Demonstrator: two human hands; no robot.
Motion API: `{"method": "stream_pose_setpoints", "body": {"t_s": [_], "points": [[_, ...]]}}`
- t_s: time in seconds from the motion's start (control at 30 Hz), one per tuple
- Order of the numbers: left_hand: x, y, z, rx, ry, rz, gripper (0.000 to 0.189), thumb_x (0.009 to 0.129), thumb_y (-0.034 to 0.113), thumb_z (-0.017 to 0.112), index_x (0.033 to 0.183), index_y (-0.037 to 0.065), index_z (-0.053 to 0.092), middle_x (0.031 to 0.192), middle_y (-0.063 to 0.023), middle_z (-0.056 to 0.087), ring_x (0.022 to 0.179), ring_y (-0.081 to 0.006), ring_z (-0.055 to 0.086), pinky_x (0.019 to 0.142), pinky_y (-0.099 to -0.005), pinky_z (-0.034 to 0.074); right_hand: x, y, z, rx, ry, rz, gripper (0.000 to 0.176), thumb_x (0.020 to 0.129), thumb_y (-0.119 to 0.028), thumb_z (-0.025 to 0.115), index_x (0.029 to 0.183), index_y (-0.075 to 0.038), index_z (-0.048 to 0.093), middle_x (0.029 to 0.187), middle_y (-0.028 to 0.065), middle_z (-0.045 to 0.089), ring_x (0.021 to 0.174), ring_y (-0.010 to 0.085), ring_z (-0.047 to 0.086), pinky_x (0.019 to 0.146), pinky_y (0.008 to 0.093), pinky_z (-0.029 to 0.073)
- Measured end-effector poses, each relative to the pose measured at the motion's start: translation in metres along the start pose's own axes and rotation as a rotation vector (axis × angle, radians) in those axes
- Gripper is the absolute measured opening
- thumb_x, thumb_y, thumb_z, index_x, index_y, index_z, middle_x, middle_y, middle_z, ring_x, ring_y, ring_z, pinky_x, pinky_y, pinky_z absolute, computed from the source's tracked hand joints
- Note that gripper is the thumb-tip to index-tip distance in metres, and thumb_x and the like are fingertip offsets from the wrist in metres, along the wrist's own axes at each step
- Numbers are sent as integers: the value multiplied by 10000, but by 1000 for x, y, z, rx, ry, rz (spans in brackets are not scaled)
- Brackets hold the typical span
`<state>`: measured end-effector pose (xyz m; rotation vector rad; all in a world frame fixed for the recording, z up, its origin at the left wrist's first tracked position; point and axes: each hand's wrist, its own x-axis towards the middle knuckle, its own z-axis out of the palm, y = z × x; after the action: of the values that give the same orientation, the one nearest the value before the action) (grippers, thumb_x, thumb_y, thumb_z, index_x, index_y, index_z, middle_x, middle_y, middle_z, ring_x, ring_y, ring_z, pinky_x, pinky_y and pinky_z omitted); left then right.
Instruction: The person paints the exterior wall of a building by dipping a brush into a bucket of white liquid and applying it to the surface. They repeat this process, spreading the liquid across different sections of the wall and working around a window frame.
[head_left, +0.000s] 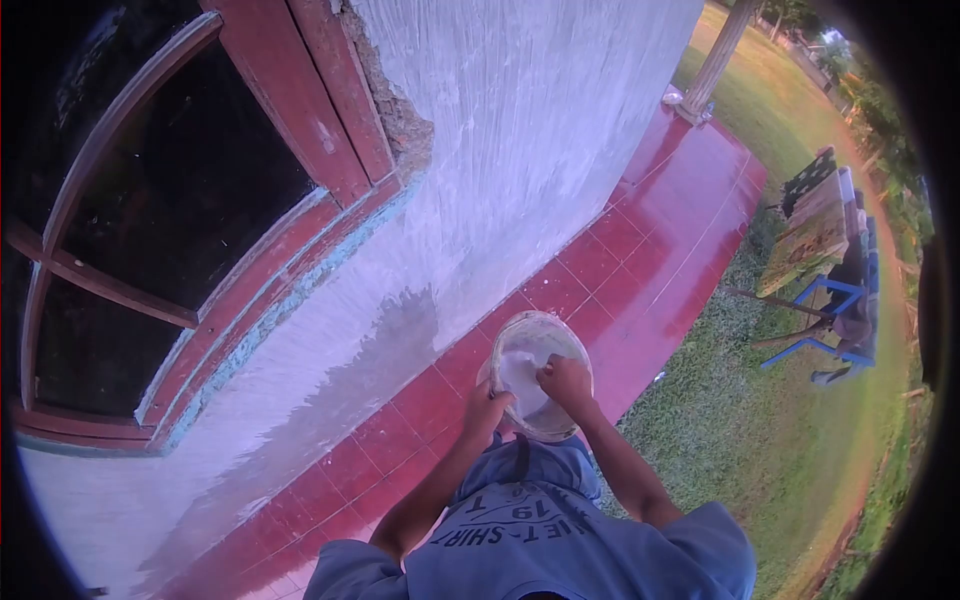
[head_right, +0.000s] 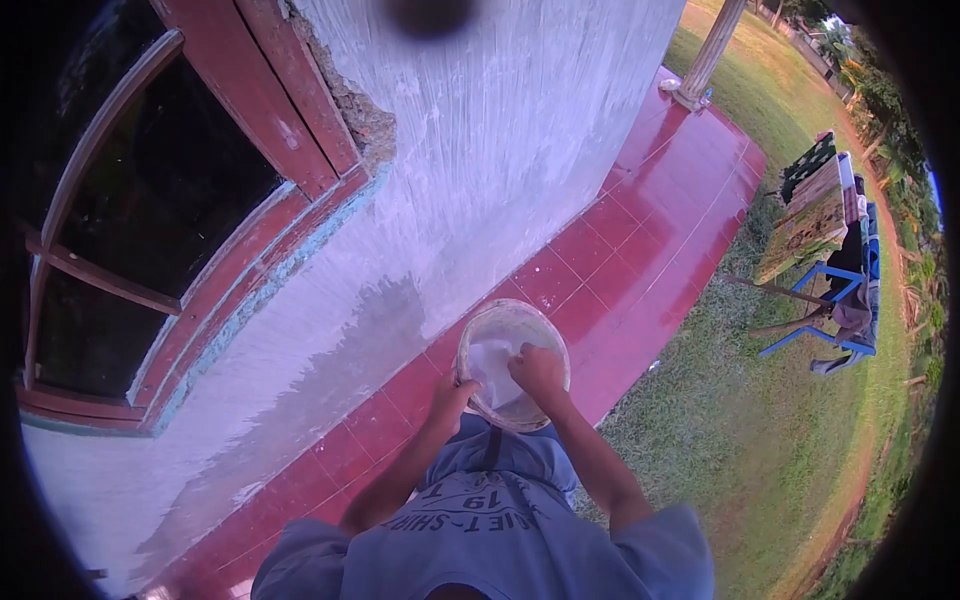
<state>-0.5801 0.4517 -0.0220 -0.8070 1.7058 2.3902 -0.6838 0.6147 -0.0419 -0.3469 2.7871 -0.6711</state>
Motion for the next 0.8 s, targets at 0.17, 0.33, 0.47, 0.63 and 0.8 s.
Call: {"method": "stream_pose_setpoints", "body": {"t_s": [0.17,0.33,0.47,0.63,0.8], "points": [[7,-9,8,-64,158,4,263,788,53,631,1040,-17,608,860,-47,601,720,-126,573,615,-284,443,32,-8,-2,34,-77,-222,245,815,-249,646,951,-50,688,896,208,682,821,400,665,756,493,514],[-7,1,46,-237,254,103,237,780,42,621,1013,-4,615,782,-24,599,667,-112,570,592,-269,441,66,18,3,119,-232,-457,235,829,-235,664,995,-70,689,923,225,671,872,417,650,778,491,504],[-9,-13,68,-285,344,175,226,784,33,613,1008,3,622,783,-25,604,664,-113,583,587,-276,454,78,34,2,133,-320,-595,233,824,-225,688,987,-60,701,891,214,682,858,415,653,768,485,507],[-14,-19,96,-407,394,242,219,791,14,603,1008,-8,625,807,-29,619,672,-109,587,604,-276,467,81,56,-11,209,-405,-595,227,815,-193,706,995,-54,705,889,177,699,825,350,685,733,436,521],[-33,-19,116,-491,488,333,222,796,12,599,1014,-13,631,835,-31,637,722,-105,600,655,-269,473,94,71,-34,608,-654,-376,202,819,-155,718,979,-32,719,839,124,721,775,221,702,689,336,524]]}}
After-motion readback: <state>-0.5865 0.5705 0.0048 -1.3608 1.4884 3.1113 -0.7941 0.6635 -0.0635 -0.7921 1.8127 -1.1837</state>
